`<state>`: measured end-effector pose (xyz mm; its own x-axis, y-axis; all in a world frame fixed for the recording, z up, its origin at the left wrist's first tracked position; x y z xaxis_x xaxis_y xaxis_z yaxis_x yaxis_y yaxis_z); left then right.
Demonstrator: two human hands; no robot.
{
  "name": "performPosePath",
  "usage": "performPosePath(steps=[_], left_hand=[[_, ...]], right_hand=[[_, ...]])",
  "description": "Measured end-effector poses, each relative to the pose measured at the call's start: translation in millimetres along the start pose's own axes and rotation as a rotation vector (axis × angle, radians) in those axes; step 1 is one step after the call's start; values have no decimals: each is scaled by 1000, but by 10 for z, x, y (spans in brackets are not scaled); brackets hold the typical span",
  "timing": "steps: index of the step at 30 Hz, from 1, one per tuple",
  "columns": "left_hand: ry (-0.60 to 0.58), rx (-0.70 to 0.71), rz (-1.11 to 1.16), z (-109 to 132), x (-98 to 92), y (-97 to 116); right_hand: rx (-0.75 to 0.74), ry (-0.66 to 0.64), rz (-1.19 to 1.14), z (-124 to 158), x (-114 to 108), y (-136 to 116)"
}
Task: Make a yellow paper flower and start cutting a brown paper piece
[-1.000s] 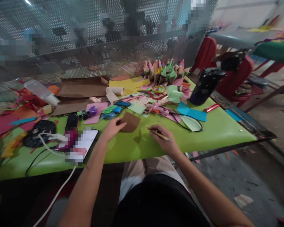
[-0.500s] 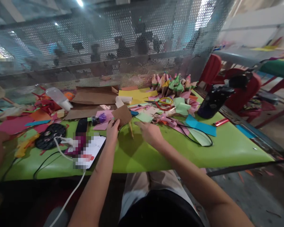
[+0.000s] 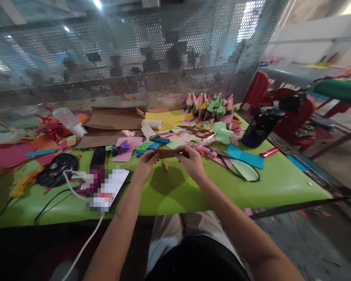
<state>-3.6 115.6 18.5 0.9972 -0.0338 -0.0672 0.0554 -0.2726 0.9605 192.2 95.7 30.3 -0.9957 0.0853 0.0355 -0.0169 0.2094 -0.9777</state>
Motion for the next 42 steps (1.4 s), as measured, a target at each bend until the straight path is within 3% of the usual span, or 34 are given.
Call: performPosePath(steps=[3, 5, 10, 15, 21, 30, 35, 42], left_hand=[[10, -20, 86, 18, -13, 4], [-6, -107, 185, 39, -3, -32], [-269, -341, 318, 165, 243, -75], [-139, -302, 413, 165, 259, -41], [-193, -421, 500, 194, 367, -124], [43, -292, 499, 84, 173, -123], [0, -253, 445, 66, 184, -166], [-147, -169, 316, 69, 286, -131]], right_hand=[[-91, 46, -36, 32, -112, -104], [-164, 66, -20, 62, -161, -197], [-263, 89, 160, 147, -155, -345], [-320, 129, 144, 159, -155, -354], [-368, 169, 148, 133, -128, -281], [-603, -57, 566, 167, 159, -176], [-625, -93, 684, 179, 195, -154], [-579, -31, 696, 152, 130, -172]])
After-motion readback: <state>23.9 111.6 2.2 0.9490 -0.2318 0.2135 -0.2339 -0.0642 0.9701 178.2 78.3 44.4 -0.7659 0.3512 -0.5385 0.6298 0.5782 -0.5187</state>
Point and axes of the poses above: each hand's wrist, its own z-axis away from the middle knuckle, its own x-axis out of the palm, y = z × x, the point moved 7 cm from there along -z, towards the middle knuckle, and after that the axes turned 5 degrees about x, right-handed, at the moved point
